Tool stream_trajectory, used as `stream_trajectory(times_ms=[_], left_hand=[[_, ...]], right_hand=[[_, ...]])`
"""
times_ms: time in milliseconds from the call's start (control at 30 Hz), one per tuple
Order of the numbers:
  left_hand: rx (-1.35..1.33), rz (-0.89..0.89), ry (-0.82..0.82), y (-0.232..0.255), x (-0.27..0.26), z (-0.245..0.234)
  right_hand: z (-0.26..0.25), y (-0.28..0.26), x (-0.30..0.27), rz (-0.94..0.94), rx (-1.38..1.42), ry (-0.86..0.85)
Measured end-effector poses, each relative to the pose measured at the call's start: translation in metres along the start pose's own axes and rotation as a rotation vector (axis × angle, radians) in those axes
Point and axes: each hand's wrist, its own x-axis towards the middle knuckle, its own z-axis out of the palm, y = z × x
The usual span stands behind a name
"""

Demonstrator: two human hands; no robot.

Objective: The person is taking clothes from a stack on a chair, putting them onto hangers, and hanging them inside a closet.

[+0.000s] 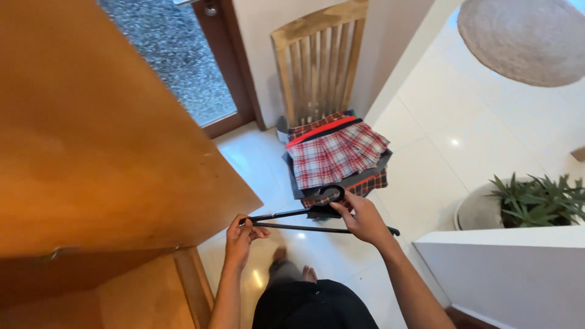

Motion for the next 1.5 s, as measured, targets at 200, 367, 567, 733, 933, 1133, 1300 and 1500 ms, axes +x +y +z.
stream_trajectory(times_ms=[200,367,567,733,933,1133,1300,1500], left_hand=[[-0.245,-0.038,-0.068,-0.068,0.076,0.037],[-0.262,-0.126,-0.116,-0.088,0.133,0.070],[-0.100,-0.328,-0.072,-0.095,0.204,0.110],[0.034,-0.441,-0.018,-0.115,0.269,0.139],[0.277,-0.435,0.087,-0.174,0.319,0.151],[0.996,-0.684,0.081,-0.210,0.311,0.142],[0.850,-0.673,0.219,-0.239,0.311,0.167],[0.814,-0.690,0.303,-0.249,0.335,0.166]], right_hand=[[-0.013,0.058,0.006,0.133,0.167,0.056],[-0.038,0.089,0.037,0.261,-0.008,-0.086],[-0.079,0.121,0.093,0.367,-0.169,0.010],[-0.096,0.180,0.142,0.411,-0.150,0.057],[-0.111,0.248,0.202,0.331,-0.137,-0.178],[-0.115,0.335,0.230,0.183,-0.079,-0.298],[-0.121,0.383,0.229,0.188,-0.074,-0.353],[-0.132,0.386,0.237,0.192,-0.033,-0.306]])
